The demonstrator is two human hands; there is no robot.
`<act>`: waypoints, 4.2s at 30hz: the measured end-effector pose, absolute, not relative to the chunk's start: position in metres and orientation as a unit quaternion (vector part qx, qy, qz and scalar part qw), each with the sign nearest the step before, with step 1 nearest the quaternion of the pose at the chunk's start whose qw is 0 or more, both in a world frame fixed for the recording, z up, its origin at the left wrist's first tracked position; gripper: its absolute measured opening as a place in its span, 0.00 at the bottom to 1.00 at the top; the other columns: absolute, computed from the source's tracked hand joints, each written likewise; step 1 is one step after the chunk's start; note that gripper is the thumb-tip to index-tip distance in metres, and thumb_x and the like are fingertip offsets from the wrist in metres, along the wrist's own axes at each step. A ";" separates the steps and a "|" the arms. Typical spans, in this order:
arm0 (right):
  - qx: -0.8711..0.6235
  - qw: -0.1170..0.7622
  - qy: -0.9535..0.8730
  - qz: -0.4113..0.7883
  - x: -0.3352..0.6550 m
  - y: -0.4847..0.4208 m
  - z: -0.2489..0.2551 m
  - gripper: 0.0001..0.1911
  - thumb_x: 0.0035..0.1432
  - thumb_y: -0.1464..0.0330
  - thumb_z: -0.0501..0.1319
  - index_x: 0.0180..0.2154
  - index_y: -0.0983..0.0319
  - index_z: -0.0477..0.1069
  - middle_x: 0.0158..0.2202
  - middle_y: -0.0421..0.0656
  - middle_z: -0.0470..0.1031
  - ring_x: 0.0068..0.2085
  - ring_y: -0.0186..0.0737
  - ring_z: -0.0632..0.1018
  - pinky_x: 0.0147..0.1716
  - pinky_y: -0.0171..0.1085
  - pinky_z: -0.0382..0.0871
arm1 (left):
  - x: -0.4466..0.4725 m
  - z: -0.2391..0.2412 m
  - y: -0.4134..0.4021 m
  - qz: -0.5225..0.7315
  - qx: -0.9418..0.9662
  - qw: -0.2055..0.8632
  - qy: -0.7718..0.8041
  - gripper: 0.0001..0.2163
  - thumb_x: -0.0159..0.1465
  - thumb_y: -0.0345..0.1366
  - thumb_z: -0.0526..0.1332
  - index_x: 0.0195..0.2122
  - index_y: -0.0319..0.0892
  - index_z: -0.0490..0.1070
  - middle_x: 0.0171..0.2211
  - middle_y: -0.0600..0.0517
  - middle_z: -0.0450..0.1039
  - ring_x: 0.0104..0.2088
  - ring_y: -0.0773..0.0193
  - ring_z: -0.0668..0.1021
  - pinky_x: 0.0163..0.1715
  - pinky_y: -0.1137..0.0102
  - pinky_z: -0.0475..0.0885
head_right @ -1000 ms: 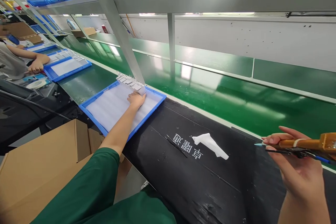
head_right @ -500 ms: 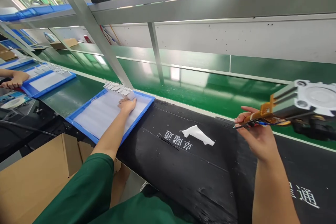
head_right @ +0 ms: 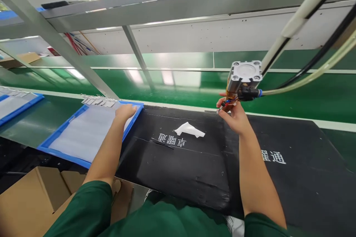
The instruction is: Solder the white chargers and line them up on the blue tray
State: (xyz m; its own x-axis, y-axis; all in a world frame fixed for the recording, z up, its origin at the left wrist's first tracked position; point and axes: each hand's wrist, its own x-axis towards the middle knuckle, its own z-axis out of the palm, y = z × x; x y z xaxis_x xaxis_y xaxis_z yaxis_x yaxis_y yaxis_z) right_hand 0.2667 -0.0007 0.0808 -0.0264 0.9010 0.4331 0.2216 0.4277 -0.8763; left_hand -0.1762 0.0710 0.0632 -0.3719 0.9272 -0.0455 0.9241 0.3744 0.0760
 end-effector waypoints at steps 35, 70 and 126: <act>-0.447 0.431 -0.772 0.136 0.173 -0.070 -0.011 0.26 0.62 0.76 0.55 0.59 0.51 0.62 0.47 0.45 0.72 0.31 0.32 0.75 0.33 0.36 0.78 | -0.004 -0.017 -0.023 0.241 0.929 0.090 0.268 0.11 0.70 0.34 0.53 0.41 0.43 0.77 0.42 0.50 0.80 0.46 0.63 0.79 0.62 0.57 0.64; -0.416 0.382 -0.817 0.117 0.177 -0.081 -0.017 0.30 0.60 0.79 0.52 0.61 0.55 0.61 0.50 0.47 0.74 0.48 0.41 0.78 0.46 0.43 0.79 | -0.003 -0.018 -0.027 0.279 0.926 0.051 0.249 0.11 0.69 0.35 0.55 0.35 0.41 0.76 0.35 0.49 0.79 0.40 0.59 0.79 0.44 0.63 0.76; -0.449 0.369 -0.804 0.126 0.177 -0.084 -0.014 0.28 0.53 0.80 0.55 0.55 0.56 0.68 0.49 0.43 0.77 0.31 0.31 0.78 0.33 0.32 0.78 | -0.003 -0.015 -0.029 0.259 0.920 0.110 0.274 0.10 0.70 0.34 0.54 0.38 0.41 0.75 0.36 0.49 0.78 0.40 0.62 0.79 0.44 0.65 0.75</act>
State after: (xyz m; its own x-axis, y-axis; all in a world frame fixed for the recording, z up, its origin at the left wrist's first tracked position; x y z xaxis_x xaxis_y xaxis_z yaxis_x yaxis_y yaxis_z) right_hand 0.1774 -0.0839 -0.0141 -0.3246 0.8148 0.4804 0.6284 0.5654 -0.5343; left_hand -0.0032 -0.0290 -0.0150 0.7163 0.5605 0.4157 0.4466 -0.8259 0.3441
